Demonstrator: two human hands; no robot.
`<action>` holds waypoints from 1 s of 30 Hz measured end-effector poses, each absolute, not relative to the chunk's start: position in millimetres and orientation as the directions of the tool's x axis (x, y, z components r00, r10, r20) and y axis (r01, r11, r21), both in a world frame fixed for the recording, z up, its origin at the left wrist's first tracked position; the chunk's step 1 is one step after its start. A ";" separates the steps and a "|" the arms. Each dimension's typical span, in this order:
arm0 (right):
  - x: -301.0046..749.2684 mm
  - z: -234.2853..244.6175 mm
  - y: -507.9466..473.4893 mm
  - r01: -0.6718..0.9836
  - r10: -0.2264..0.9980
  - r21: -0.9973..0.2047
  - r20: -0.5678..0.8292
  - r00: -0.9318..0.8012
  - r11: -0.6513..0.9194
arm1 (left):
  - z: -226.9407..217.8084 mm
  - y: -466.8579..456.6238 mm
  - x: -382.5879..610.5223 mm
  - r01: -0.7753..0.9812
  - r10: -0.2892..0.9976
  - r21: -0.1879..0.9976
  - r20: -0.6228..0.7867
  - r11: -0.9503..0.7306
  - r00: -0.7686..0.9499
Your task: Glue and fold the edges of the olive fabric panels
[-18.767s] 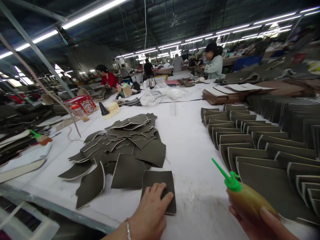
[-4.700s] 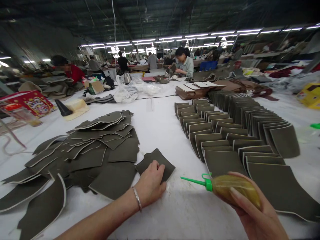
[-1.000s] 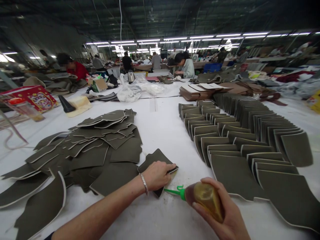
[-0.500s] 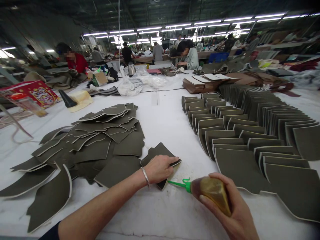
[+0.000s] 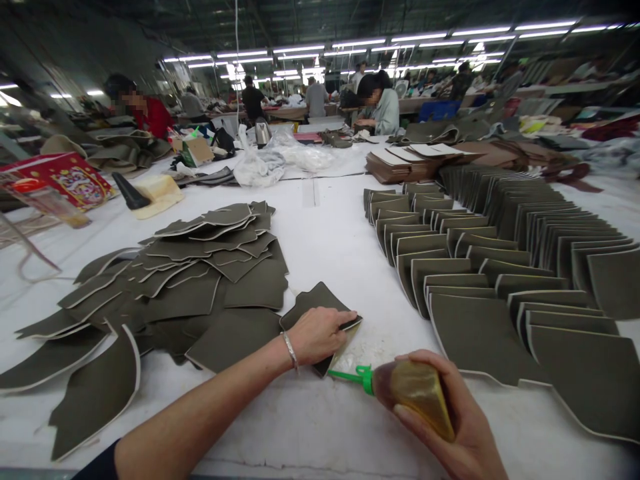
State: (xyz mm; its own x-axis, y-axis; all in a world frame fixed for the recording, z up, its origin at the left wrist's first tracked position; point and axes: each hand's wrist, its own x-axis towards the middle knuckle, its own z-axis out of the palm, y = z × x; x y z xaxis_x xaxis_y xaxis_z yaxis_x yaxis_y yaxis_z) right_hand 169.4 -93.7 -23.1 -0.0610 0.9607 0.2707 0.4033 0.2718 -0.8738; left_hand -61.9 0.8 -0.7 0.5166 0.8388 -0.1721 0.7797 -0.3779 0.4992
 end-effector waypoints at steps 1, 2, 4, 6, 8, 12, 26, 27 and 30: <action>168.3 -23.3 -94.4 0.388 0.964 -0.884 0.259 -0.057 0.261 | -0.7 0.7 -61.9 0.780 0.838 0.497 -0.171 -0.380 0.517; 168.9 -23.7 -93.7 0.392 0.965 -0.884 0.256 -0.052 0.256 | -0.7 0.6 -61.8 0.781 0.838 0.495 -0.171 -0.381 0.518; 175.2 -24.4 -87.5 0.446 0.957 -0.851 0.285 -0.052 0.278 | -0.7 0.5 -61.4 0.784 0.839 0.490 -0.173 -0.380 0.515; 184.4 -24.1 -77.9 0.512 0.942 -0.804 0.333 -0.034 0.303 | -0.7 0.6 -60.7 0.791 0.842 0.484 -0.180 -0.374 0.508; 190.4 -22.9 -70.3 0.546 0.926 -0.778 0.377 0.009 0.311 | -0.5 0.8 -60.2 0.796 0.845 0.480 -0.184 -0.369 0.502; 185.7 -23.6 -73.3 0.529 0.928 -0.794 0.372 0.035 0.299 | 0.6 1.0 -60.0 0.795 0.844 0.482 -0.186 -0.368 0.503; 189.9 -23.6 -77.7 0.504 0.948 -0.810 0.312 -0.062 0.299 | 3.6 1.1 -59.5 0.788 0.850 0.506 -0.180 -0.351 0.495; 189.0 -22.9 -78.0 0.503 0.948 -0.811 0.312 -0.060 0.299 | 3.8 1.1 -59.6 0.788 0.851 0.506 -0.178 -0.351 0.494; 189.5 -21.4 -75.1 0.542 0.942 -0.791 0.336 -0.003 0.284 | 4.7 1.0 -59.7 0.788 0.851 0.505 -0.176 -0.354 0.495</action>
State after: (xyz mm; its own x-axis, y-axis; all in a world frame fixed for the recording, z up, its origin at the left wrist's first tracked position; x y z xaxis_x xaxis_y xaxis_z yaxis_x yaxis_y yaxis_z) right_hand 189.5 -75.1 -21.4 -0.0034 0.9418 0.3361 0.5419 0.2842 -0.7909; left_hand -59.7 1.0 4.7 0.4952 0.8507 -0.1764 0.7875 -0.3539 0.5046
